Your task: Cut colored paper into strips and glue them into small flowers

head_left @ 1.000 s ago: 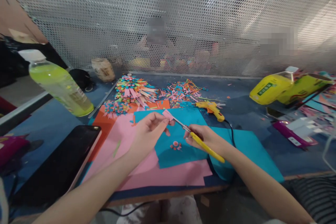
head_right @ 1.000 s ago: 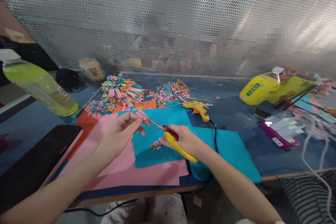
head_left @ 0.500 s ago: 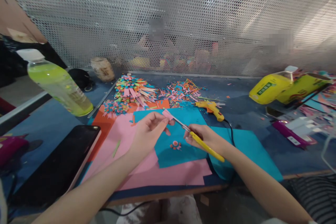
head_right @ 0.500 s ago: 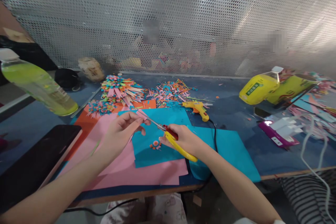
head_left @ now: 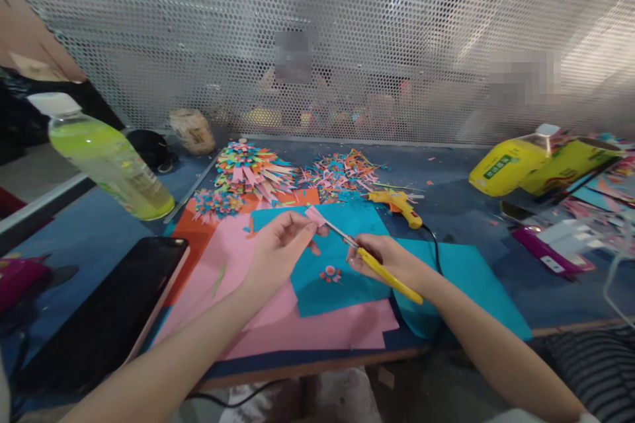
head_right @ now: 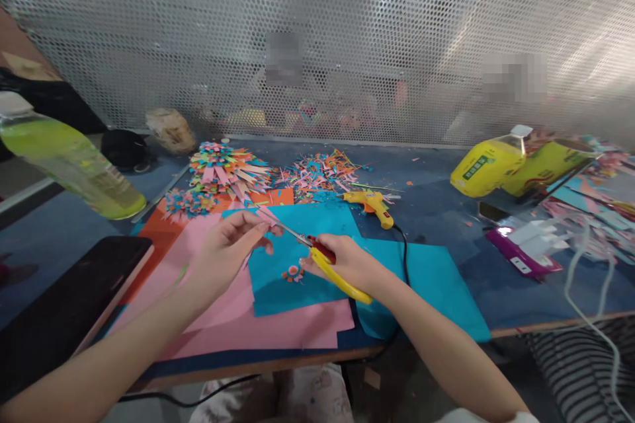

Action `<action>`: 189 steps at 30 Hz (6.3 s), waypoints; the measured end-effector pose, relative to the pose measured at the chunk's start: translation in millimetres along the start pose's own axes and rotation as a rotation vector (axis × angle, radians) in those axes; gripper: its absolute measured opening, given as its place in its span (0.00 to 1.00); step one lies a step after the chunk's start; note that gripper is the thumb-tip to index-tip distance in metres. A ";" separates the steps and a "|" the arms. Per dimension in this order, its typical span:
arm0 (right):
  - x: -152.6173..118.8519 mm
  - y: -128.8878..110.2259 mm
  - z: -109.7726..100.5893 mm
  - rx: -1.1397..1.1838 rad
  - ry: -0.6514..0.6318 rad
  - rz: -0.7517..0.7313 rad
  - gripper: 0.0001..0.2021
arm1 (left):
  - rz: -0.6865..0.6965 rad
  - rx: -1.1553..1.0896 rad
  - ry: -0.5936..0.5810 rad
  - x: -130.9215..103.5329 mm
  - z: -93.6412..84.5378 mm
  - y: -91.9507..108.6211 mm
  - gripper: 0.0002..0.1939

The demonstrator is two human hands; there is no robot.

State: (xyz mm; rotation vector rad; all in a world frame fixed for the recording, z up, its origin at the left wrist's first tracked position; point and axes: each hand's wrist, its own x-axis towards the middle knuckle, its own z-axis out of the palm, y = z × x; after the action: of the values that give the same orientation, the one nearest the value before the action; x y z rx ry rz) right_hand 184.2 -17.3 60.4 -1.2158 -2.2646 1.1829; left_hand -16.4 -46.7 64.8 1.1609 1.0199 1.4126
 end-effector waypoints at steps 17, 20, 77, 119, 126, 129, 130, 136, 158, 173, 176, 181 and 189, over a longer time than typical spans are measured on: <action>1.2 2.8 1.7 -0.057 0.022 -0.018 0.17 | 0.003 -0.002 0.002 0.7 1.2 -1.8 0.06; 1.1 1.4 1.4 -0.067 0.026 -0.020 0.17 | 0.004 -0.001 -0.001 0.7 0.6 -2.0 0.07; 0.7 1.7 1.0 -0.162 0.094 -0.039 0.19 | -0.030 -0.068 0.047 2.3 0.1 -1.4 0.07; -0.4 -1.3 -1.0 -0.118 0.063 -0.034 0.20 | -0.002 -0.092 0.096 5.2 -3.3 -0.5 0.06; -1.5 -0.7 -0.7 -0.131 0.057 -0.032 0.20 | 0.060 -0.046 0.125 6.8 -6.1 -3.8 0.06; -1.5 -1.6 -0.6 -0.126 0.059 -0.025 0.20 | 0.084 -0.017 0.122 6.4 -6.6 -4.9 0.06; -1.4 -2.3 -0.7 -0.122 0.058 -0.022 0.19 | 0.084 -0.011 0.122 6.3 -6.5 -5.2 0.06; -0.6 -3.4 -1.3 -0.125 0.064 -0.025 0.19 | 0.095 0.022 0.115 5.8 -5.9 -4.7 0.06; -4.0 -6.9 -3.7 -0.119 0.045 0.001 0.20 | 0.110 0.017 0.182 8.2 -7.3 -2.9 0.07; -4.6 -9.8 -3.6 -0.187 0.059 0.007 0.22 | 0.101 -0.092 0.191 9.0 -5.1 -4.3 0.14; -4.4 -8.1 -3.3 -0.181 0.052 0.004 0.21 | 0.114 -0.101 0.178 9.4 -5.3 -6.2 0.15; -3.8 -3.4 -3.1 -0.183 0.028 -0.026 0.20 | 0.102 -0.154 0.182 10.7 -6.5 -6.8 0.16; -4.1 -3.4 -4.0 -0.163 0.018 -0.048 0.20 | 0.081 -0.128 0.131 9.8 -5.1 -5.3 0.13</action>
State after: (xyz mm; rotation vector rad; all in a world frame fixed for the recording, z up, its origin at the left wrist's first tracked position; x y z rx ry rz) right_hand 187.2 -19.5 66.0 -1.2161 -2.4019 0.9829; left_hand -20.8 -36.3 60.0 1.0370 0.9661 1.6122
